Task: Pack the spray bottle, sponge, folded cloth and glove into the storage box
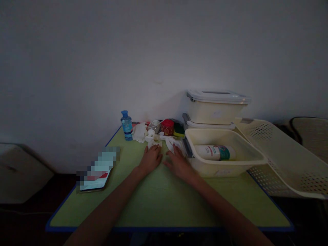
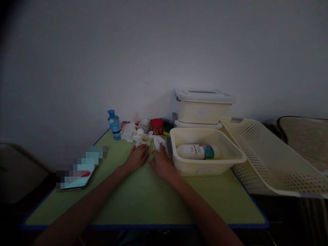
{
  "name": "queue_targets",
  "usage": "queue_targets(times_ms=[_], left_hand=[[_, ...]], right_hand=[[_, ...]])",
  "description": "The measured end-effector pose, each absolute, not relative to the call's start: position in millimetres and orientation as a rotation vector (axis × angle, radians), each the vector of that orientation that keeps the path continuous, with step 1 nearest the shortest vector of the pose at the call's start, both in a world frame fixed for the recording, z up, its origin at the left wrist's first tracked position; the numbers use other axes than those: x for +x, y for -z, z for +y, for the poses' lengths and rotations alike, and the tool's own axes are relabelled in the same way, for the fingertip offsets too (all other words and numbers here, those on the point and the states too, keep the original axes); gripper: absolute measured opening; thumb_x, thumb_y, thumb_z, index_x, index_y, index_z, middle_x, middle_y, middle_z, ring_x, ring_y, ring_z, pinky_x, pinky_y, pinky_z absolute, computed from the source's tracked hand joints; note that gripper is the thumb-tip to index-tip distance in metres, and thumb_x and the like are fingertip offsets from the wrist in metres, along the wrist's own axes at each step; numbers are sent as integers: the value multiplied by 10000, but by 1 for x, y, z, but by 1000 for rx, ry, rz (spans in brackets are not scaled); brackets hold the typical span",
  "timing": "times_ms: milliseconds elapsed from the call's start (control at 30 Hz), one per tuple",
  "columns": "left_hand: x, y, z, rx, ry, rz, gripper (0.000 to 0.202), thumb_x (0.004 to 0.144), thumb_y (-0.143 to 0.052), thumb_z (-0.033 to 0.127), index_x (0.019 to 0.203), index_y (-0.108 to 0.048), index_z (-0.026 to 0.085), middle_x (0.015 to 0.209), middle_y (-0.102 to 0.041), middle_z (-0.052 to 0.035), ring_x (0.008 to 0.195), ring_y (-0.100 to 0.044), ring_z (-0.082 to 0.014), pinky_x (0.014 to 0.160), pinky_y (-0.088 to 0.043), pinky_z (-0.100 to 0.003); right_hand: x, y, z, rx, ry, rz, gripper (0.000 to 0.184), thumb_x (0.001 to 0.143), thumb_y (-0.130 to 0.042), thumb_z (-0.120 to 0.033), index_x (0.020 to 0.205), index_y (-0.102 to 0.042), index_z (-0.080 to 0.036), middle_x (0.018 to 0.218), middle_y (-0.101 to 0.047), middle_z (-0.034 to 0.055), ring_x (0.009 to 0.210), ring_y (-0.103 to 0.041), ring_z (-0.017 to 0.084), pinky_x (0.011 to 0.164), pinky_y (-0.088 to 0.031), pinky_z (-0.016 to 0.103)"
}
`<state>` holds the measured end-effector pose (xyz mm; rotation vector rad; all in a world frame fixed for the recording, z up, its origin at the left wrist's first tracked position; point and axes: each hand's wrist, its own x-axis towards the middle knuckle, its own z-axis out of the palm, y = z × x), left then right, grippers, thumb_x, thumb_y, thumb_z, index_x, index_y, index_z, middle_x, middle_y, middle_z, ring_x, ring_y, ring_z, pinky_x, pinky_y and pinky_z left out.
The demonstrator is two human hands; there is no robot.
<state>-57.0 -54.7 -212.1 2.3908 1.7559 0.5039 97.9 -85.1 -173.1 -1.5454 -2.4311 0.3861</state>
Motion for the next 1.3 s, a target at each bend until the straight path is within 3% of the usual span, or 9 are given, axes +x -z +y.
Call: queue_targets(times_ms=[167,267,400,533,667,867,1067,1200,1300], left_hand=[[-58,217,-52,2305,-717,1701,366,784,-470,167,1144,-529,143,1248,-508,-142,1185,-441,-253,1039,-230,-488],[-60,222,-46,1968,-1067,1516,269,690,-526,81,933,-622,145,1055,-608,-109,1061,-522,-235,988,-330,-413],[-65,220,-37,1569,-1334,1391,169,621,-560,50,749,-607,150,817,-635,-38,846,-587,-198,866,-435,-380],[-75,203,-35,1256,-1444,1228,139,681,-579,118,817,-567,142,777,-625,-12,679,-606,-129,655,-506,-257],[-86,180,-44,623,-1509,764,226,688,-559,9,865,-572,148,828,-639,-17,645,-614,-77,608,-510,-162],[-82,159,-66,361,-1435,596,471,771,-326,-59,1110,-535,192,868,-660,-38,597,-622,-69,501,-495,-111],[-89,167,-68,493,-1449,692,387,772,-400,119,1128,-541,179,820,-664,-72,562,-612,-125,401,-460,-161],[-95,170,-65,684,-1518,825,341,738,-443,279,1038,-582,199,796,-658,-77,738,-640,-222,562,-536,-300],[-93,169,-65,734,-1519,845,266,717,-488,305,925,-599,183,786,-653,-70,802,-627,-231,664,-532,-331]], right_hand=[[91,186,-69,-1751,-356,-2366,492,858,-449,-321,1273,-407,-61,1428,-239,228,1319,-224,334,1017,-258,494],[90,194,-70,-1735,-305,-2343,499,862,-427,-319,1293,-391,-70,1439,-257,170,1332,-199,305,1041,-239,468],[91,199,-69,-1730,-309,-2338,515,862,-419,-326,1298,-377,-55,1439,-252,176,1334,-200,295,1049,-231,461],[93,202,-66,-1661,-329,-2303,505,841,-452,-295,1288,-382,-69,1433,-252,192,1336,-195,293,1045,-240,474],[95,208,-66,-1410,-346,-2222,551,802,-478,-203,1323,-324,-109,1451,-208,157,1352,-145,256,1072,-231,442],[92,214,-68,-1024,-504,-2105,606,808,-474,-215,1358,-221,-201,1358,-369,118,1258,-354,204,1034,-322,420],[92,220,-63,-1114,-547,-2038,618,741,-474,-141,1326,-280,-173,1344,-378,131,1268,-331,220,1040,-295,440],[94,216,-65,-1121,-644,-2048,648,693,-491,-130,1313,-307,-163,1330,-395,128,1216,-390,215,1002,-339,400],[92,208,-71,-999,-791,-2055,566,687,-502,-152,1243,-404,-185,1327,-411,110,1172,-425,218,965,-359,394]])
